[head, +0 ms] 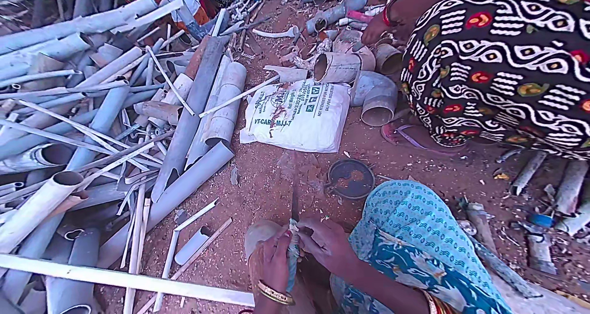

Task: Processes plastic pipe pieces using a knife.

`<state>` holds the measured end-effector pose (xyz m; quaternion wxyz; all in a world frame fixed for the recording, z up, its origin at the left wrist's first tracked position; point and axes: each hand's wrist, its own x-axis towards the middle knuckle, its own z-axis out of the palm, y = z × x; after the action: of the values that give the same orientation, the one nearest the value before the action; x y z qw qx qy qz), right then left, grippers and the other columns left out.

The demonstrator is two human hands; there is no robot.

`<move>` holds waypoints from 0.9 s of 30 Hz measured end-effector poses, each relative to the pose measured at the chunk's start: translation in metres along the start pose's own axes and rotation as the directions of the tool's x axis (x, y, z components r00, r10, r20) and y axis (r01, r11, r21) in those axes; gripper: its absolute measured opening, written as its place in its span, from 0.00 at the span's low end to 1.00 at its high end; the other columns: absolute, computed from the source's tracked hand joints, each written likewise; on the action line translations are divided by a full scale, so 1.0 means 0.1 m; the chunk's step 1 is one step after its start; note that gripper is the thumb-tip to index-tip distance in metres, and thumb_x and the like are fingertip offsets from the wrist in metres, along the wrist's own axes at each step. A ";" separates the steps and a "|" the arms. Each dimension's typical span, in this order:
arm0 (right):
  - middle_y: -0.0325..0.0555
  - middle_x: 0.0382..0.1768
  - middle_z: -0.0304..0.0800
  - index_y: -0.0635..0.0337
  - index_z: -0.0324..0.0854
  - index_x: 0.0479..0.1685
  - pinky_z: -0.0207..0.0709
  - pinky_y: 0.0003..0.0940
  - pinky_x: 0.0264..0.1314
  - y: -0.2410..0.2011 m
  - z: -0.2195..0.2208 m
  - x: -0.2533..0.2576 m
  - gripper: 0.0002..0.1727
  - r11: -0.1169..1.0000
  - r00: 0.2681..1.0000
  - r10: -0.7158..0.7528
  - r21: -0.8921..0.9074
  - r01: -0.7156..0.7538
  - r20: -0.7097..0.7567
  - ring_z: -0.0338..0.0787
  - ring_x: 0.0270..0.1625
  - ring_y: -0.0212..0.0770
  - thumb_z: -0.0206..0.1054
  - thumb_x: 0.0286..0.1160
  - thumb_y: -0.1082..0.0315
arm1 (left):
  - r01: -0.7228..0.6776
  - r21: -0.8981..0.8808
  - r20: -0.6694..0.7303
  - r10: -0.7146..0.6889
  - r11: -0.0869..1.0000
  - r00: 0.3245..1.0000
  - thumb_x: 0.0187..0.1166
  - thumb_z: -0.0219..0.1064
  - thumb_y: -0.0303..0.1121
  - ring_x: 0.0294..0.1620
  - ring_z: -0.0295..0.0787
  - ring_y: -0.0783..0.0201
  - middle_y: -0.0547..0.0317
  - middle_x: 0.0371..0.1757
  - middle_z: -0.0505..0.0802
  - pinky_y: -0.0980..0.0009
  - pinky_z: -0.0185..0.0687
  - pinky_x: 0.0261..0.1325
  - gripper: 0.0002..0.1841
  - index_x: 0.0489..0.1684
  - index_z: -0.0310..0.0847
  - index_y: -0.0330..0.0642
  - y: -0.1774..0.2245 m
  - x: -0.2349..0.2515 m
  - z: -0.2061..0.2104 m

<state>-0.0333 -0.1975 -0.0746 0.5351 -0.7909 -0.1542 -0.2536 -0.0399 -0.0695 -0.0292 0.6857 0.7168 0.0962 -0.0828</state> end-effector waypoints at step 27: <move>0.38 0.22 0.78 0.70 0.87 0.38 0.64 0.21 0.30 -0.10 -0.20 0.18 0.08 0.829 0.823 0.448 0.183 -0.529 0.350 0.70 0.24 0.25 0.63 0.70 0.75 | -0.216 0.234 0.058 0.208 0.948 0.976 0.85 0.49 0.26 0.26 0.81 0.86 0.68 0.31 0.89 0.86 0.80 0.35 0.19 0.62 0.80 0.21 -0.14 0.05 0.02</move>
<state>-0.0281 -0.2123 -0.0504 0.6567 -0.7513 -0.0551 0.0365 -0.0390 -0.0710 -0.0438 0.6009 0.7987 -0.0031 -0.0311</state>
